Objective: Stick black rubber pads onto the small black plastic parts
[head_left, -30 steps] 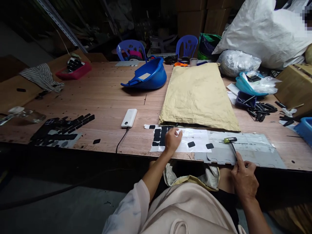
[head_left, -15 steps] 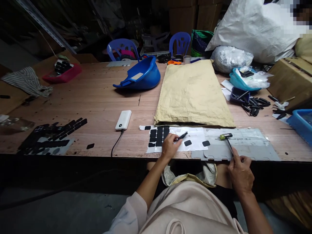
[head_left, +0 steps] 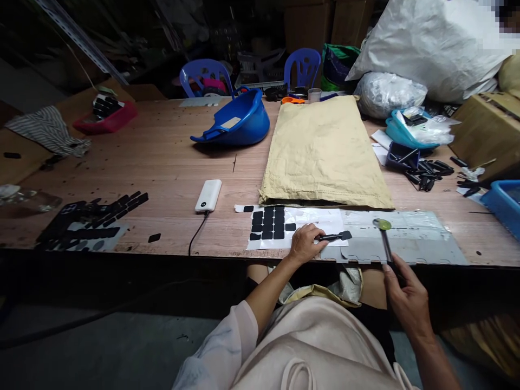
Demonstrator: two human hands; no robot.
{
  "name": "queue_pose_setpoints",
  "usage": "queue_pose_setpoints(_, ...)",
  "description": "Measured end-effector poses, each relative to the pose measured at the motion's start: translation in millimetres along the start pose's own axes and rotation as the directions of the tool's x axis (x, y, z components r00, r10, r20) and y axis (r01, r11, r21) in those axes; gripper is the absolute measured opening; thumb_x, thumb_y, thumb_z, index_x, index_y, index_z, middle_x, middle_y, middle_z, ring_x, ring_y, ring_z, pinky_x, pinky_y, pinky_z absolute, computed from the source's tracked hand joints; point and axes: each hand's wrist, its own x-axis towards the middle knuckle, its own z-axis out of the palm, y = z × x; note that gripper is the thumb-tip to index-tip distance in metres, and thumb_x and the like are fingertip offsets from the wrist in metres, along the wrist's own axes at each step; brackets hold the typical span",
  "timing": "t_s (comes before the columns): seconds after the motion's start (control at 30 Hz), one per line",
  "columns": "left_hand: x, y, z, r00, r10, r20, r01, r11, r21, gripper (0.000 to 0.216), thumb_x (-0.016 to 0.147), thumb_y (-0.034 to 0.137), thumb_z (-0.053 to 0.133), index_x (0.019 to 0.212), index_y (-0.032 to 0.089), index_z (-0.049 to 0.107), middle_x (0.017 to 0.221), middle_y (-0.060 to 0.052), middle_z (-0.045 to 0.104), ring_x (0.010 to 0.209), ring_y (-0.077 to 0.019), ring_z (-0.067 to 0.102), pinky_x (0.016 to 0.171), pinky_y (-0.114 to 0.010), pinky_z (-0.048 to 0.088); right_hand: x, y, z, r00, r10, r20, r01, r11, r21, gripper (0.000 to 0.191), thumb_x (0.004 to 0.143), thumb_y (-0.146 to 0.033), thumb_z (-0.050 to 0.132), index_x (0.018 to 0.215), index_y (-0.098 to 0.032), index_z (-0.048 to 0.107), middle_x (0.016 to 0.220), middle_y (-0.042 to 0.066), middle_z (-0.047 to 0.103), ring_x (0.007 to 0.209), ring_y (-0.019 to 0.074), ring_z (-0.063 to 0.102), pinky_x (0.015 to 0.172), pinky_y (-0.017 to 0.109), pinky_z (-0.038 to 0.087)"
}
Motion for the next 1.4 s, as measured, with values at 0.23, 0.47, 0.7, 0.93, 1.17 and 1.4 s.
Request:
queue_pose_setpoints(0.23,4,4,-1,0.998,-0.016,0.053,0.014,0.999,0.036,0.018,0.085,0.031,0.084,0.103,0.028,0.084,0.094,-0.003,0.074,0.096,-0.0218,0.066,0.084,-0.033,0.048,-29,-37,28,0.956,-0.148,0.255,0.132,0.988,0.082,0.047,0.102,-0.043,0.055,0.143,-0.024,0.067,0.136,0.010,0.073,0.124,0.0230,0.069,0.103,0.038,0.059)
queue_pose_setpoints(0.47,11,2,-4,0.993,0.016,0.114,-0.022,0.998,0.056,0.022,0.087,0.036,0.083,0.108,0.029,0.085,0.098,-0.004,0.074,0.099,-0.0230,0.068,0.087,-0.035,0.045,-32,-39,33,0.933,-0.274,0.235,0.282,0.960,0.001,0.045,0.105,-0.034,0.051,0.149,-0.028,0.062,0.131,0.008,0.074,0.118,0.0215,0.069,0.106,0.039,0.056)
queue_pose_setpoints(0.7,12,-1,-2,0.994,0.048,0.101,-0.053,0.998,0.045,0.019,0.088,0.035,0.081,0.106,0.028,0.085,0.095,-0.003,0.074,0.095,-0.0214,0.068,0.087,-0.035,0.044,-25,-38,36,0.915,-0.299,0.272,0.319,0.947,-0.029,0.044,0.107,-0.032,0.047,0.146,-0.024,0.064,0.101,0.007,0.075,0.088,0.0175,0.070,0.084,0.030,0.057)
queue_pose_setpoints(0.93,13,-3,1,0.994,0.056,0.089,-0.060,0.997,0.039,0.018,0.086,0.034,0.082,0.103,0.030,0.085,0.094,-0.002,0.074,0.096,-0.0221,0.069,0.087,-0.035,0.045,-24,-31,29,0.932,-0.293,0.213,0.302,0.953,-0.010,0.045,0.105,-0.033,0.052,0.148,-0.026,0.061,0.116,0.008,0.076,0.103,0.0206,0.070,0.096,0.036,0.056)
queue_pose_setpoints(1.17,12,-2,0,0.995,0.061,0.083,-0.064,0.997,0.036,0.018,0.085,0.034,0.083,0.102,0.027,0.085,0.095,-0.004,0.075,0.096,-0.0226,0.068,0.089,-0.035,0.045,-19,-22,25,0.956,-0.219,0.196,0.227,0.974,-0.015,0.044,0.104,-0.040,0.053,0.144,-0.025,0.065,0.121,0.009,0.075,0.108,0.0211,0.070,0.097,0.036,0.056)
queue_pose_setpoints(1.4,9,0,0,0.995,0.070,0.066,-0.073,0.996,0.044,0.020,0.083,0.030,0.084,0.103,0.026,0.084,0.094,-0.004,0.074,0.093,-0.0227,0.068,0.090,-0.035,0.045,7,0,5,0.996,-0.085,-0.011,0.079,0.961,-0.265,0.050,0.098,-0.041,0.051,0.138,-0.018,0.069,0.108,0.012,0.071,0.098,0.0252,0.067,0.091,0.039,0.055)
